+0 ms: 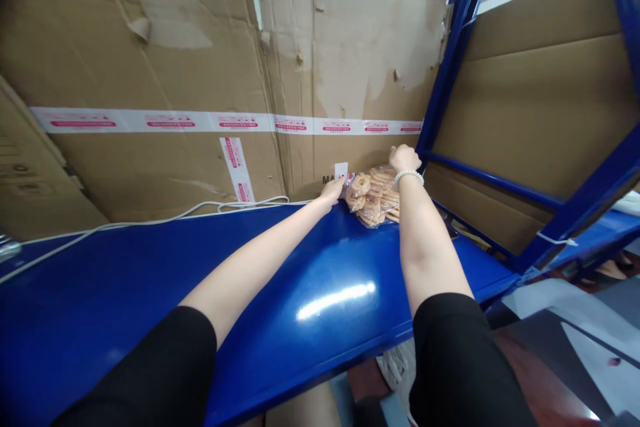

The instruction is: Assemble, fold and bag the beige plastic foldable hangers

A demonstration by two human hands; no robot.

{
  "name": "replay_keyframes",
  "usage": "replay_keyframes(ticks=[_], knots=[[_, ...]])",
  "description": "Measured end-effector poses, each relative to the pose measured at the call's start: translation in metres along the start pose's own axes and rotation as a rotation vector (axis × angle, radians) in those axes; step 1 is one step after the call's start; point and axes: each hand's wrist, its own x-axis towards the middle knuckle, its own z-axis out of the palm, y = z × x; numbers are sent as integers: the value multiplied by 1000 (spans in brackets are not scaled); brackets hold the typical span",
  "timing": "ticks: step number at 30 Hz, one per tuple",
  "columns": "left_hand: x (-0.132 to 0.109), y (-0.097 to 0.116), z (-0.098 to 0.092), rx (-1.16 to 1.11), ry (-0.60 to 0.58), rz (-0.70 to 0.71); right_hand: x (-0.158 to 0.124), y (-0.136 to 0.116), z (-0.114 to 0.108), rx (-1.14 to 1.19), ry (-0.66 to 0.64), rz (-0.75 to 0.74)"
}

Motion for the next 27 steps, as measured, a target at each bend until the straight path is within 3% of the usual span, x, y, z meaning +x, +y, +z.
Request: replay_keyframes(ticks=[4,9,13,17,22,27], knots=[[-50,-9,-34,-74,-42,-58,-34,-17,-11,111,192,-126],[-131,-42,-106,-85,-73,-70,-90,-47,-15,368,319,-408],[-186,-77,-165,-15,-14,-48,-143,-70,-11,507,139,-579],[-218,-113,-204,121,99,14,-186,-85,9,558,-100,-687],[-233,-148,-223,312,229,138,-217,-75,51,573,-275,-738],[-238,-159,-226,417,202,228,-220,-52,77,604,-469,-738]])
